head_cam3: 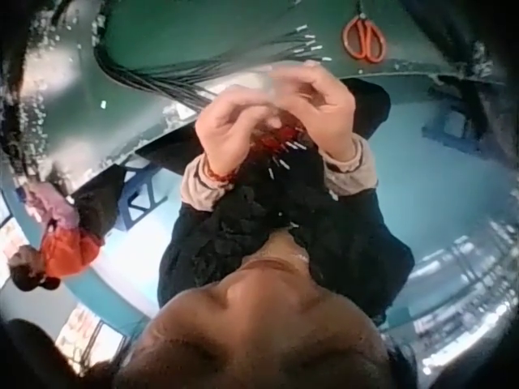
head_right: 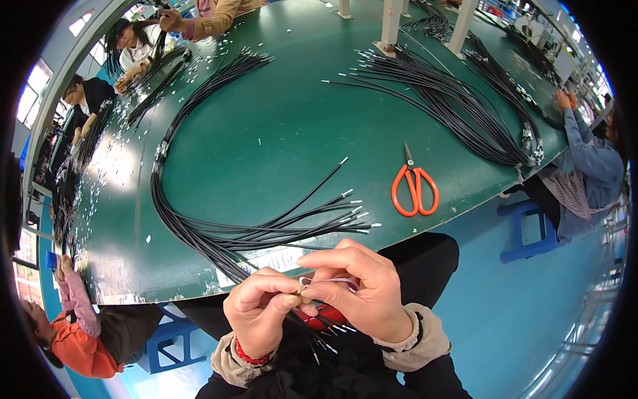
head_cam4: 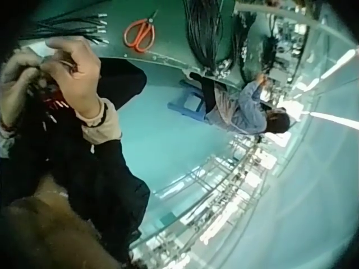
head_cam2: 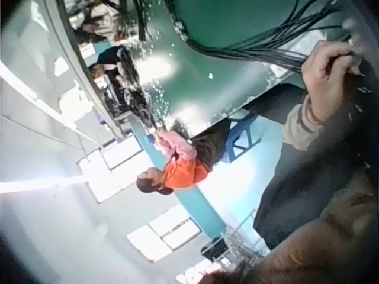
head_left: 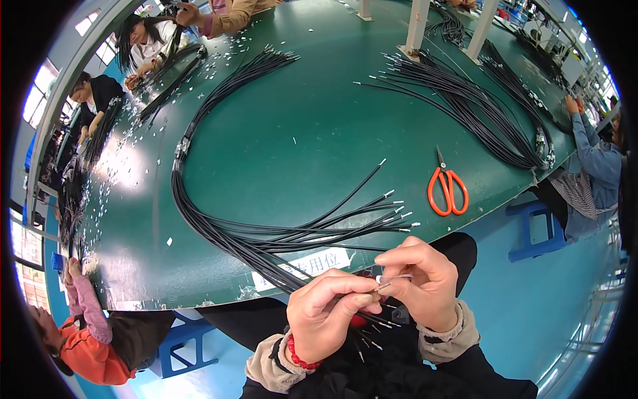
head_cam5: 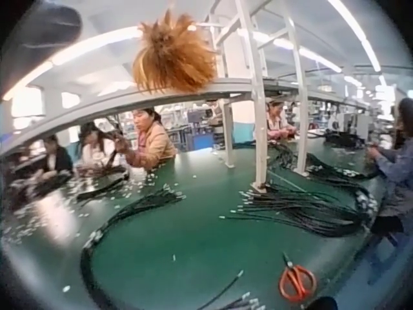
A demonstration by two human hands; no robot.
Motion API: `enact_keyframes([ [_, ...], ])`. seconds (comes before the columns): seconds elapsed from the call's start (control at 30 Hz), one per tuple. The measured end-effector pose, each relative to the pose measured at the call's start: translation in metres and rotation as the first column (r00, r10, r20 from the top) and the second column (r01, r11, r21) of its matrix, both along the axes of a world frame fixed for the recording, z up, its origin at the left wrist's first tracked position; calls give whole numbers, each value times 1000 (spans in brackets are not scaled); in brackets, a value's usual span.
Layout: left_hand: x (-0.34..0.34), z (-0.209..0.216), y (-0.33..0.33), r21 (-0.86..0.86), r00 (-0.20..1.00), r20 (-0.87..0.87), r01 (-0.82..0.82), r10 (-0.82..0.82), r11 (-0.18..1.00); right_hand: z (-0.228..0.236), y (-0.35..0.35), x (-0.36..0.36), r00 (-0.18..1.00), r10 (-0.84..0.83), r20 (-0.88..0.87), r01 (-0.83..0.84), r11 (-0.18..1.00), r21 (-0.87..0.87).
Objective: The person assembles a wire harness by picking up individual wires and sliding small white sleeves over their metal tips. After positioning each sleeve, they set the wire back into the bundle on the table.
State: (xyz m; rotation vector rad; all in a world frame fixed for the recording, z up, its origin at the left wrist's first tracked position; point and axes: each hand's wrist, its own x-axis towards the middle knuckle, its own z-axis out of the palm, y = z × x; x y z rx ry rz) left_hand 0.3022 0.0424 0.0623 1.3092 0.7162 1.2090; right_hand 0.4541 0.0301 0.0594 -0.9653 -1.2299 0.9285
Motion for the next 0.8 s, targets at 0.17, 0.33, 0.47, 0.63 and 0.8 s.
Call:
enact_keyframes([
  [0.17, -2, 0, 4, 187, 993, -108, -31, 52, 982, 5, 2, 3, 985, 30, 171, -45, 996, 83],
  [0.33, -4, 2, -1, 183, 990, -118, -55, 78, 982, 8, 3, 2, 981, 25, 192, -42, 995, 89],
  [0.47, -5, 1, -5, 72, 993, -87, -70, 76, 995, 8, 5, 2, 982, 46, 182, -69, 990, 123],
  [0.63, -9, 2, -2, 110, 994, -101, -24, 35, 994, 5, 5, 0, 991, 64, 116, -78, 989, 125],
  [0.8, -13, 7, 1, 131, 991, -136, 30, -12, 991, 9, 3, 4, 982, 108, 155, -120, 991, 67],
])
